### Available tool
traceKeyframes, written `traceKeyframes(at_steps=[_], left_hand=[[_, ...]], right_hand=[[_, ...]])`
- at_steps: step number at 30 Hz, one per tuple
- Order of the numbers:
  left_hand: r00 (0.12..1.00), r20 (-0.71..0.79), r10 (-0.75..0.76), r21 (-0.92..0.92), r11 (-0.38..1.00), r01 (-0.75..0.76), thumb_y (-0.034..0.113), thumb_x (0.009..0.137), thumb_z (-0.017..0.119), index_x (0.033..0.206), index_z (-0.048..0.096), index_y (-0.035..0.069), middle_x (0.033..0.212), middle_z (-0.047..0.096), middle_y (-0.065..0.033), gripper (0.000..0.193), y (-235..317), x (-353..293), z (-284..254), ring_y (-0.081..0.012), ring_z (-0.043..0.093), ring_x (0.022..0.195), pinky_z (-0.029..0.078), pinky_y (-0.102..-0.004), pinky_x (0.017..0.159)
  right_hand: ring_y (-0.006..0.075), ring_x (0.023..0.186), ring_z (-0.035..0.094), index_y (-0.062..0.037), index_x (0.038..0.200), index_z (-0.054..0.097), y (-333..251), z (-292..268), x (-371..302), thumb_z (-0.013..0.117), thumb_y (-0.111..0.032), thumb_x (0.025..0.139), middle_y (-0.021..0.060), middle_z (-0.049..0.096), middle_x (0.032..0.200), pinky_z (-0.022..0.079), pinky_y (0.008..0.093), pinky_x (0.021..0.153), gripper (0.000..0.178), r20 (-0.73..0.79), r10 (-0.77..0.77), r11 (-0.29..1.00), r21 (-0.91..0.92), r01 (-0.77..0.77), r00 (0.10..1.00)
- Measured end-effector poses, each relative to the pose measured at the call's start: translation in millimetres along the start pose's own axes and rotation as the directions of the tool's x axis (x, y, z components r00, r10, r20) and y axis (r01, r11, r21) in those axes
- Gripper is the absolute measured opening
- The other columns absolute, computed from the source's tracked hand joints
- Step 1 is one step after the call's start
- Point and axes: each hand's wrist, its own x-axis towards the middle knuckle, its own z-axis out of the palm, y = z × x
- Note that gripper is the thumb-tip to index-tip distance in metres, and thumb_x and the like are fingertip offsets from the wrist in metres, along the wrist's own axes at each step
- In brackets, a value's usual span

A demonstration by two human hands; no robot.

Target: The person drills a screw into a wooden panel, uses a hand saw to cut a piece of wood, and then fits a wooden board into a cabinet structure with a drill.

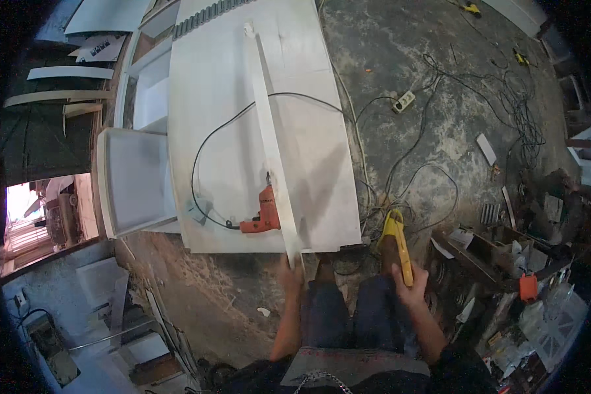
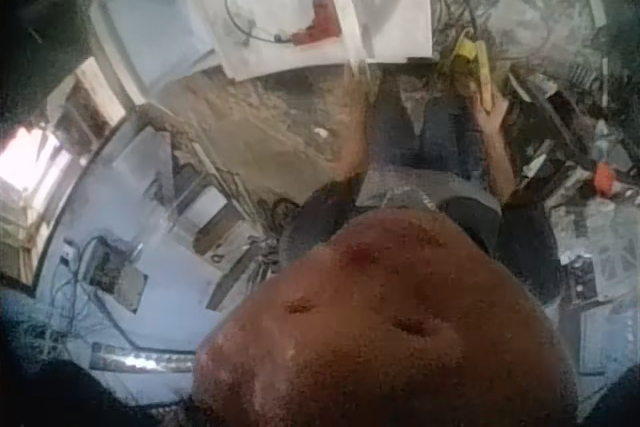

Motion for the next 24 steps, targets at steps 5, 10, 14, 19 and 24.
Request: traceKeyframes(at_steps=[5, 10, 14, 19, 24], left_hand=[[0.975, 0.158, -0.155, -0.182, 0.966, 0.183, 0.015, 0.078, 0.063, 0.113, 0.048, -0.003, 0.094, 0.06, -0.0155, 0.042, -1.1, 84.1, 32.3, -0.0246, 0.059, 0.082, 0.045, -0.0352, 0.077], [0.99, 0.133, 0.035, -0.057, 0.998, -0.028, 0.013, 0.073, 0.066, 0.124, 0.036, -0.003, 0.109, 0.053, -0.022, 0.062, -58.3, 135.7, 61.9, -0.0288, 0.053, 0.1, 0.041, -0.0349, 0.09], [0.963, 0.215, 0.163, 0.213, 0.954, -0.209, 0.016, 0.071, 0.067, 0.129, 0.025, -0.006, 0.126, 0.037, -0.0256, 0.075, -84.1, 128.2, 64.4, -0.0349, 0.038, 0.117, 0.035, -0.0367, 0.096], [0.934, 0.34, 0.109, 0.18, 0.967, -0.179, 0.021, 0.074, 0.066, 0.13, 0.022, -0.004, 0.123, 0.038, -0.0237, 0.076, -124.4, 81.5, 15.8, -0.0334, 0.043, 0.111, 0.039, -0.0368, 0.091], [0.87, 0.481, -0.109, 0.217, 0.976, 0.002, 0.024, 0.076, 0.065, 0.13, 0.029, 0.002, 0.108, 0.053, -0.0183, 0.07, -148.9, 50.6, -18.4, -0.0281, 0.056, 0.093, 0.046, -0.035, 0.077]], right_hand=[[0.0193, 0.05, 0.055, 0.0015, 0.085, 0.053, -15.0, 44.6, 25.5, 0.062, -0.016, 0.078, 0.0114, 0.053, 0.058, 0.043, 0.0309, 0.046, 0.021, 0.134, -0.266, 0.942, -0.176, 0.287, 0.955], [0.0359, 0.059, 0.055, -0.0014, 0.084, 0.046, -2.3, 119.2, 70.4, 0.057, -0.02, 0.08, 0.0174, 0.054, 0.065, 0.044, 0.0435, 0.053, 0.022, 0.291, -0.454, 0.773, -0.341, 0.535, 0.842], [0.0342, 0.061, 0.056, -0.0027, 0.086, 0.043, 15.9, 165.0, 101.4, 0.054, -0.024, 0.083, 0.0164, 0.055, 0.066, 0.044, 0.0432, 0.057, 0.024, 0.353, -0.412, 0.692, -0.479, 0.54, 0.84], [0.0318, 0.091, 0.054, 0.0013, 0.102, 0.042, 40.5, 212.1, 114.5, 0.053, -0.016, 0.081, 0.0178, 0.054, 0.095, 0.042, 0.0406, 0.081, 0.03, 0.559, -0.325, 0.521, -0.567, 0.638, 0.762], [0.0311, 0.108, 0.044, 0.0018, 0.113, 0.043, 89.4, 233.1, 128.9, 0.051, -0.002, 0.074, 0.0164, 0.046, 0.113, 0.033, 0.0387, 0.096, 0.04, 0.609, -0.163, 0.505, -0.624, 0.596, 0.776]])
